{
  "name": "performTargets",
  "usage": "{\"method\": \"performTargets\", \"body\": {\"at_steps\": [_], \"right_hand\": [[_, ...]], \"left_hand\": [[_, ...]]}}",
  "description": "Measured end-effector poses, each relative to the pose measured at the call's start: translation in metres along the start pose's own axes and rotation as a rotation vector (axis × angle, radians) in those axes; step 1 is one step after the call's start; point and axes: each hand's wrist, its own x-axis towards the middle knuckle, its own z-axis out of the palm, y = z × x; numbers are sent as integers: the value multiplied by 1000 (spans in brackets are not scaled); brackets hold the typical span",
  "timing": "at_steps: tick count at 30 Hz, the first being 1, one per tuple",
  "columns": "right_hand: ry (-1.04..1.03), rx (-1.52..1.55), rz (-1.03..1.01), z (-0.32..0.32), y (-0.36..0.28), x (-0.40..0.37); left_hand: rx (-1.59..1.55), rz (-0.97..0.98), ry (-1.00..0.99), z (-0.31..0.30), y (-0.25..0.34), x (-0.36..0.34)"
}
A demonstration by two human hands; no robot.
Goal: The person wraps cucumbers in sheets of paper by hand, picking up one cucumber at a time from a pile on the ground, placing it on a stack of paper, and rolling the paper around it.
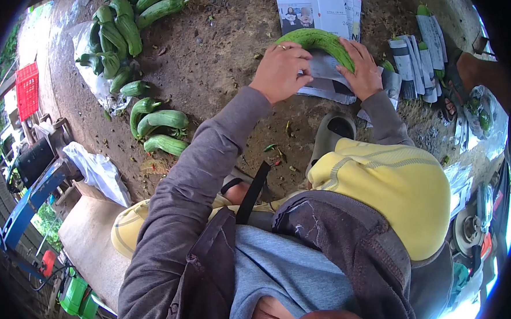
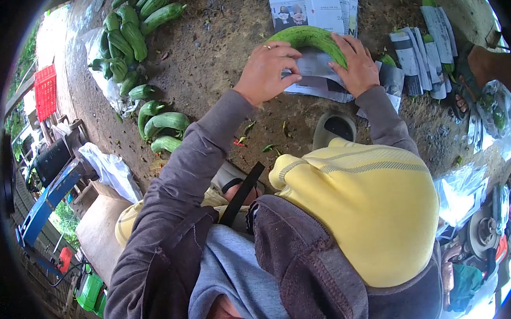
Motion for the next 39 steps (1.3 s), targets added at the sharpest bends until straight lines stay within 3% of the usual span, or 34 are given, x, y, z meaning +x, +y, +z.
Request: {"method": "performTargets", "body": {"at_steps": [3, 9, 12, 15, 18, 22, 25, 27, 30, 32, 34, 39], "right_hand": [[-26, -4, 8, -1, 2, 2], [-108, 60, 30, -7, 11, 15], [-130, 175, 54, -13, 17, 25], [26, 124, 152, -12, 16, 30], [436, -135, -188, -46, -48, 29], [165, 80, -469, -15, -82, 20], [209, -258, -287, 14, -72, 43], [226, -301, -325, 29, -55, 57], [173, -312, -316, 36, -48, 66], [120, -313, -289, 42, -42, 69], [145, -339, -295, 43, -41, 71], [176, -349, -328, 48, -41, 80]], "left_hand": [[-25, 13, 1, 1, -7, 5], [-63, 0, 193, 13, -28, 22], [-85, -135, 138, 5, -27, 35], [17, -224, 107, 4, -35, 49], [-11, -320, 95, -3, -32, 64], [-25, -255, 133, 4, -48, 78], [-22, -300, 136, -1, -48, 80], [-47, -382, 150, -7, -42, 79], [-18, -278, 479, -7, -51, 67], [-94, -338, 637, -14, -50, 47], [-299, -617, 626, -17, -40, 17], [-1229, -1154, 407, 33, -41, -32]]}}
